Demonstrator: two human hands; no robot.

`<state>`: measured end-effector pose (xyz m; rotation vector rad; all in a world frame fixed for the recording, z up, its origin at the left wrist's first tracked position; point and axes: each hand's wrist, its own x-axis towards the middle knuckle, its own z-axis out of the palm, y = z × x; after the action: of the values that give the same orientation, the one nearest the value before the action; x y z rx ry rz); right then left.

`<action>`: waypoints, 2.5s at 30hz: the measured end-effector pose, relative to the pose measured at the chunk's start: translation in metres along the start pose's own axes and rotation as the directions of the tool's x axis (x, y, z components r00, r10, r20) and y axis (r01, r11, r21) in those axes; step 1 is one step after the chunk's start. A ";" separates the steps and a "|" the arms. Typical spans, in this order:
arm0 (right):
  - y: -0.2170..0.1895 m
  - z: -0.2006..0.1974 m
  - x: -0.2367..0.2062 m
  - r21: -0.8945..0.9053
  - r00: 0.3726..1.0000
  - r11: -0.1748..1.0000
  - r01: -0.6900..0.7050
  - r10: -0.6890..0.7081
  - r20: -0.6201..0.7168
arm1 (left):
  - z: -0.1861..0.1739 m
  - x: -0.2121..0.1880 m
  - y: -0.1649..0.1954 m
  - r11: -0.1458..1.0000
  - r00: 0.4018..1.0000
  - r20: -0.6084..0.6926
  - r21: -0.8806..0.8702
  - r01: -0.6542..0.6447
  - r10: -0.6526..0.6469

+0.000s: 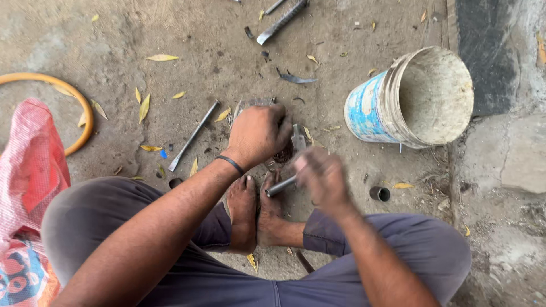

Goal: The person sits on the ground and uses a hammer and metal rod to strike and shape a coiled copper wire inside a metal housing. They repeatedly adjust the wire and strike it to fit it into the housing.

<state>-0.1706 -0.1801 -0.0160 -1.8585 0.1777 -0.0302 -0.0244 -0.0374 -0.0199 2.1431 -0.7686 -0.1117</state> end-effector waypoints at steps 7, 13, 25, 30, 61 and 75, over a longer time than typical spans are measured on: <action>0.001 0.004 0.002 0.503 0.990 0.856 -0.119 0.144 -0.011 | 0.012 -0.001 0.006 0.757 0.938 0.059 -0.575 0.311 -0.341; 0.024 0.005 -0.007 0.287 0.976 0.950 -0.123 0.168 -0.139 | 0.018 -0.020 0.018 0.892 0.968 0.023 -0.384 0.240 -0.251; 0.021 -0.010 0.004 0.385 0.953 0.915 -0.123 0.218 -0.213 | 0.018 -0.021 0.027 0.803 0.979 0.055 -0.565 0.191 -0.194; 0.010 0.011 -0.003 -0.043 0.972 0.972 0.229 -0.226 0.065 | 0.011 -0.007 0.010 0.934 0.965 -0.157 -0.324 0.150 -0.210; 0.014 -0.029 0.022 -0.105 0.995 0.994 0.045 -0.053 -0.079 | -0.001 -0.002 0.011 0.883 0.956 0.211 -0.461 -0.088 0.205; 0.047 -0.008 0.013 -0.113 1.000 0.993 0.019 -0.018 0.012 | 0.005 -0.002 -0.003 0.753 0.974 0.228 -0.638 0.162 -0.016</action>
<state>-0.1641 -0.2027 -0.0592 -1.9731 0.1570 -0.0229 -0.0256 -0.0381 -0.0257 1.4958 -0.6182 -0.5845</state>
